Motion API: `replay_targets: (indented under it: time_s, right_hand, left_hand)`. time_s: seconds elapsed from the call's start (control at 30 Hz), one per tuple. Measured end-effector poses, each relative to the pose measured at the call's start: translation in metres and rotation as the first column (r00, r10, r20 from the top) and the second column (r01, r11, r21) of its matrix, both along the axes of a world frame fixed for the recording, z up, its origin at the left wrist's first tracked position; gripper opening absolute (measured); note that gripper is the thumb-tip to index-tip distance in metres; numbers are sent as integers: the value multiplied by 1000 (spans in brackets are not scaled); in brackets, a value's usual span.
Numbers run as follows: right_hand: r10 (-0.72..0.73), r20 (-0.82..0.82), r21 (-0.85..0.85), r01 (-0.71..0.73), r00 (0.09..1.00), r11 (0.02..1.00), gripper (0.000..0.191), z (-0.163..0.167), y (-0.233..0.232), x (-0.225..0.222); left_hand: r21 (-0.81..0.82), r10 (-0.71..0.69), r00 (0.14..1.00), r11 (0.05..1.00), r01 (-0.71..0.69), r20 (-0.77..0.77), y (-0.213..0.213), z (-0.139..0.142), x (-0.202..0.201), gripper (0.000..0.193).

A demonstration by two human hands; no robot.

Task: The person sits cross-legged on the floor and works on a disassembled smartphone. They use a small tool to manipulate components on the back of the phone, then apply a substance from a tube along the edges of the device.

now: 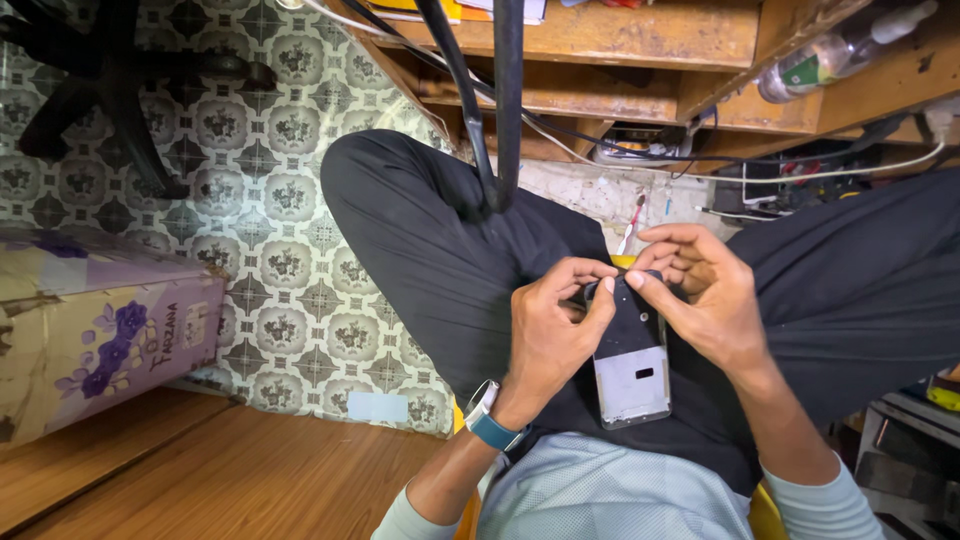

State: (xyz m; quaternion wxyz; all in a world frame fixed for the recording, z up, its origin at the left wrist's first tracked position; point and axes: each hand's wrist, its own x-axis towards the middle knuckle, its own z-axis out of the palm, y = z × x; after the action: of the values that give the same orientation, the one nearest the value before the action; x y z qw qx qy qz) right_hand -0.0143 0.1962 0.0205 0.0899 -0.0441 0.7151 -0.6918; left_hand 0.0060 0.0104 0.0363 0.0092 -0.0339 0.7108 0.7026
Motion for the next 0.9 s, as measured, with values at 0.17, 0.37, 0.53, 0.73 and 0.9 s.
replay_targets:
  time_s: [0.17, 0.37, 0.53, 0.73, 0.9]
  right_hand:
    - [-2, 17, -18, 2, 1000, 1000, 44, -4, 2, 0]
    - [-3, 21, -33, 4, 1000, 999, 43, -6, 3, 0]
    - [-17, 14, -26, 17, 1000, 1000, 41, -6, 3, 0]
    - [-40, 40, -24, 41, 998, 999, 38, -7, 2, 1]
    - [-36, 32, -14, 37, 999, 999, 34, -4, 3, 2]
  left_hand:
    - [9, 9, 1000, 1000, -9, 24, 0, 1, 1, 14]
    - [18, 14, 999, 1000, -15, 33, 0, 0, 1, 13]
    - [41, 26, 995, 999, -30, 101, 3, 0, 1, 13]
    - [46, 20, 998, 999, -24, 67, 2, 0, 1, 20]
    - [24, -6, 999, 1000, 5, 37, 1, 0, 1, 21]
